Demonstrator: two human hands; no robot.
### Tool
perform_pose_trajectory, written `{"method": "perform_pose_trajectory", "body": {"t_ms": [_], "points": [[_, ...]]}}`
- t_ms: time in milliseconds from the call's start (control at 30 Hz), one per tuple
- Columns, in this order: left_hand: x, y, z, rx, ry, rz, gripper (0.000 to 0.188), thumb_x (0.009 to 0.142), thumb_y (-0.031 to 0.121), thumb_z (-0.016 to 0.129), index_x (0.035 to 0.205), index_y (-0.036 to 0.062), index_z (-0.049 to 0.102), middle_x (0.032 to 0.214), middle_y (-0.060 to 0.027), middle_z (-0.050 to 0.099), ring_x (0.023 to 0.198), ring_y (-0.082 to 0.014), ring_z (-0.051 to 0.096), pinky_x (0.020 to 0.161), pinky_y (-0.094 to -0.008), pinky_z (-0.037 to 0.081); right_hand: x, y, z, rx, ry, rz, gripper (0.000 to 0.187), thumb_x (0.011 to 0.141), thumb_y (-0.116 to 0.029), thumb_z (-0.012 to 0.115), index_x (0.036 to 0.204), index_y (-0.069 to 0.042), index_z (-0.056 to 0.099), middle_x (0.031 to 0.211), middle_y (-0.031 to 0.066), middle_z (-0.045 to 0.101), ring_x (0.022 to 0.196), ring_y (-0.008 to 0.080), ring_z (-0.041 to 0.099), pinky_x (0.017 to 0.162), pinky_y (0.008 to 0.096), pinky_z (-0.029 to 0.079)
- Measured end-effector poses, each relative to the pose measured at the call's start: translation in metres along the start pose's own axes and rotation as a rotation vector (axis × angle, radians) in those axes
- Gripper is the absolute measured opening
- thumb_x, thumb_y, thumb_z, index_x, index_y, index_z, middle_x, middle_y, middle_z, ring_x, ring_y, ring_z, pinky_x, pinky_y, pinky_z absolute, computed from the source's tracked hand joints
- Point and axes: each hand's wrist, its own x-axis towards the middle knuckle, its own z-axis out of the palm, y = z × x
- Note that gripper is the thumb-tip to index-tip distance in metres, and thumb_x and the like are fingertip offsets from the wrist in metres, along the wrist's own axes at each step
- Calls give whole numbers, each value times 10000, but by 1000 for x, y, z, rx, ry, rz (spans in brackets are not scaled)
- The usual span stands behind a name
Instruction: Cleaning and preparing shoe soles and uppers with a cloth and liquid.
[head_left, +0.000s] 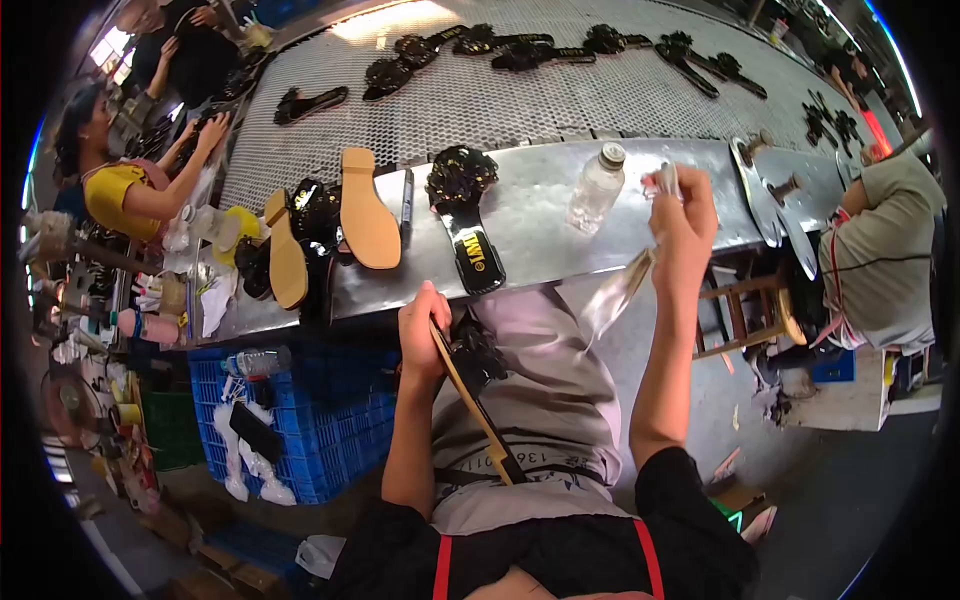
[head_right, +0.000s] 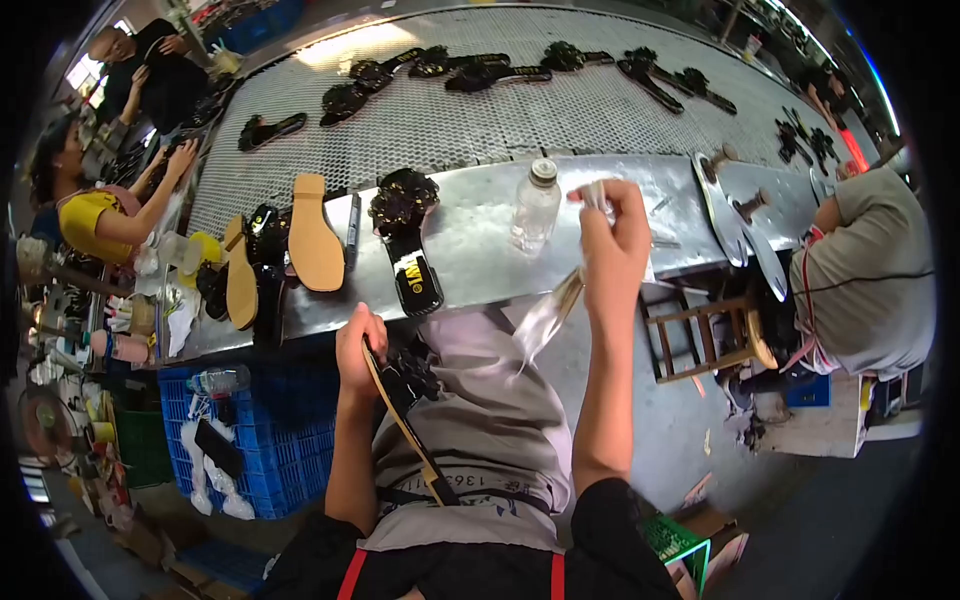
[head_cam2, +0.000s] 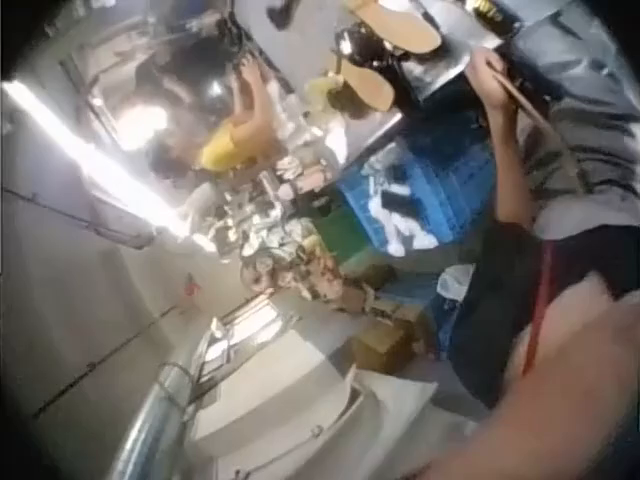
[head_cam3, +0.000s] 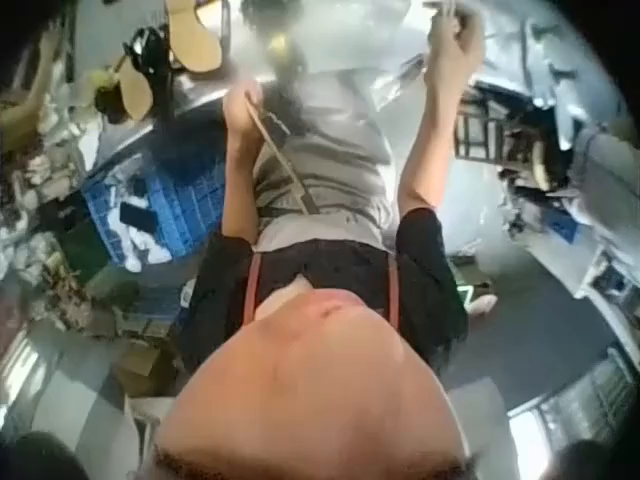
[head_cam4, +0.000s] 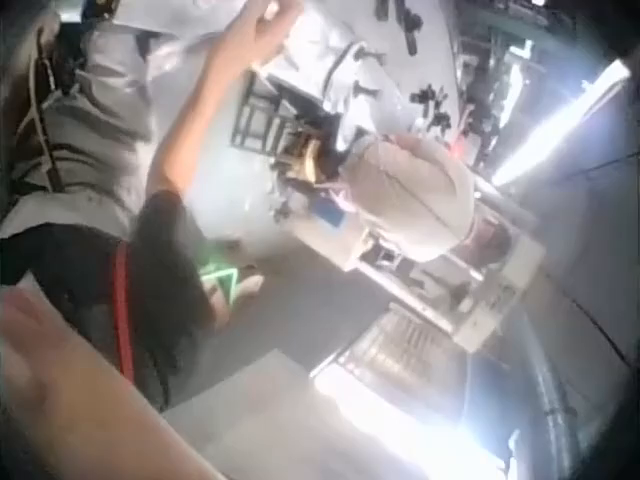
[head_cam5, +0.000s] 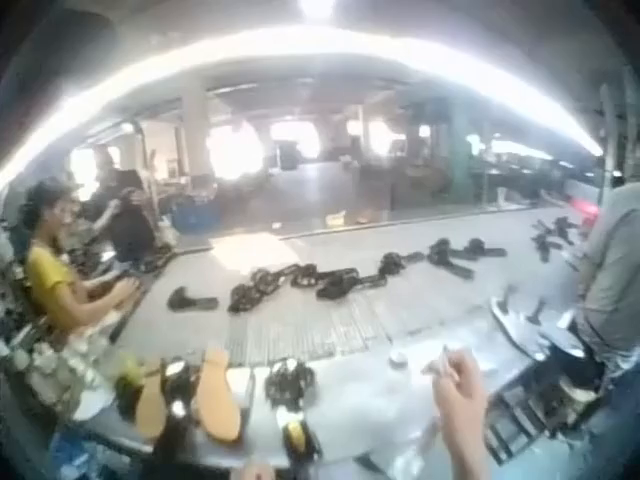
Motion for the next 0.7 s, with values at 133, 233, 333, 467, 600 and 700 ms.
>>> {"method": "perform_pose_trajectory", "body": {"t_ms": [133,233,333,467,600,700], "points": [[0,5,12,23,13,41,564,1077,310,356,553,106,403,521,-29,398,432,-111,327,415,-258,275,22,1,30,-833,155,-524,231,894,-120,677,1096,-37,600,987,117,652,785,297,665,641,364,523],[3,3,17,41,3,59,563,1078,298,350,553,103,403,523,-30,400,445,-112,331,430,-263,277,29,10,32,-998,100,-528,273,905,-192,707,1111,-57,589,1010,106,642,797,331,663,643,400,527],[4,4,15,54,10,73,563,1079,293,348,554,98,403,525,-31,402,457,-113,335,443,-267,280,27,25,36,-1046,72,-470,290,923,-235,706,1125,-71,579,1018,100,639,800,341,663,645,419,525],[5,4,12,60,19,68,566,1081,297,347,553,100,405,526,-32,406,456,-112,336,441,-267,278,29,48,25,-876,159,-437,296,947,-267,695,1115,-54,577,963,98,640,734,281,656,630,378,507],[7,8,13,59,13,66,564,1085,313,341,561,114,402,534,-27,411,446,-105,336,430,-258,272,51,59,-6,160,494,60,313,1008,-295,630,1119,-59,457,718,-17,411,540,85,303,491,280,311],[6,11,13,71,-11,66,565,1089,320,332,568,111,398,542,-26,409,457,-104,332,442,-262,280,68,89,-39,730,396,323,255,1068,-283,499,919,-81,451,688,-12,399,501,91,264,460,278,219]]}}
